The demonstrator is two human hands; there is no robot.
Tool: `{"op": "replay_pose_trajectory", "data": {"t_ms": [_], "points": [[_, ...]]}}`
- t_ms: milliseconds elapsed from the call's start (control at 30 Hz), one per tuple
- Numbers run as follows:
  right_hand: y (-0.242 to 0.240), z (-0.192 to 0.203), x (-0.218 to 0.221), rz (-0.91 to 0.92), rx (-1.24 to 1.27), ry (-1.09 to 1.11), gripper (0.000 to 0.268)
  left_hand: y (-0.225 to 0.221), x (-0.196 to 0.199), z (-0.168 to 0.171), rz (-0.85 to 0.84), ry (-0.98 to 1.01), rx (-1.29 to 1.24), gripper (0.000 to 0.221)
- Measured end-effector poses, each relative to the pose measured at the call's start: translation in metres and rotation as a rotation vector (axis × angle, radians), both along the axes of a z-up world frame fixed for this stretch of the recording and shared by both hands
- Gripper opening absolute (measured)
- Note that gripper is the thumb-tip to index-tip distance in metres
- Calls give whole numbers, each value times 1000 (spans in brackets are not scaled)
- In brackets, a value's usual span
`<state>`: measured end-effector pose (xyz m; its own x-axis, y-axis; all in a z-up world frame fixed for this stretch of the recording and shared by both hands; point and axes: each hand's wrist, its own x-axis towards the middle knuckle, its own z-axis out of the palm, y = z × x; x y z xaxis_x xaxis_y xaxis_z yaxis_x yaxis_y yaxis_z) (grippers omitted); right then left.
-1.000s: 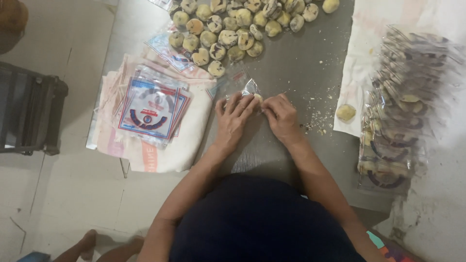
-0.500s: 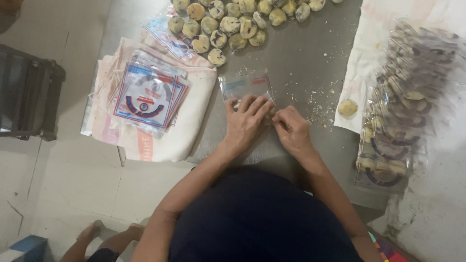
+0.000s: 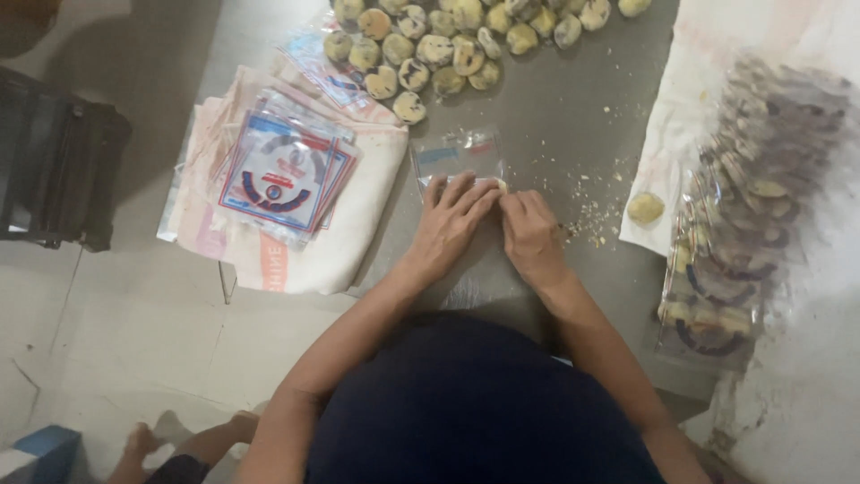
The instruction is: Manually sorting and placing small round cookies into individual plastic bags from a large pile on a production table.
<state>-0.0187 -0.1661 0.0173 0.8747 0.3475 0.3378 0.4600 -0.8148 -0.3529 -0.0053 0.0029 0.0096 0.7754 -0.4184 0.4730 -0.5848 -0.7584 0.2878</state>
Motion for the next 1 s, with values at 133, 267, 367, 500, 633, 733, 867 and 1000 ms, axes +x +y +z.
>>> {"op": "replay_pose_trajectory", "data": {"t_ms": [133,267,367,500,633,733,867,1000], "points": [[-2,2,4,41,19,45,10,14,-11,12,95,17,-10,28],[2,4,5,18,-15,58,14,29,-21,13,148,95,-64,25],[2,2,8,-6,-60,80,16,30,-19,-2,216,45,0,19],[15,25,11,-20,-140,146,36,30,-16,9,292,-24,90,17],[20,28,18,-52,-212,230,47,24,-15,19,393,-12,196,26],[24,43,21,-71,-238,273,56,19,-13,16,429,47,244,38],[27,58,22,-89,-228,435,60,15,-9,15,472,254,277,50],[20,65,36,-74,-308,632,67,13,-7,6,437,479,271,59]]}}
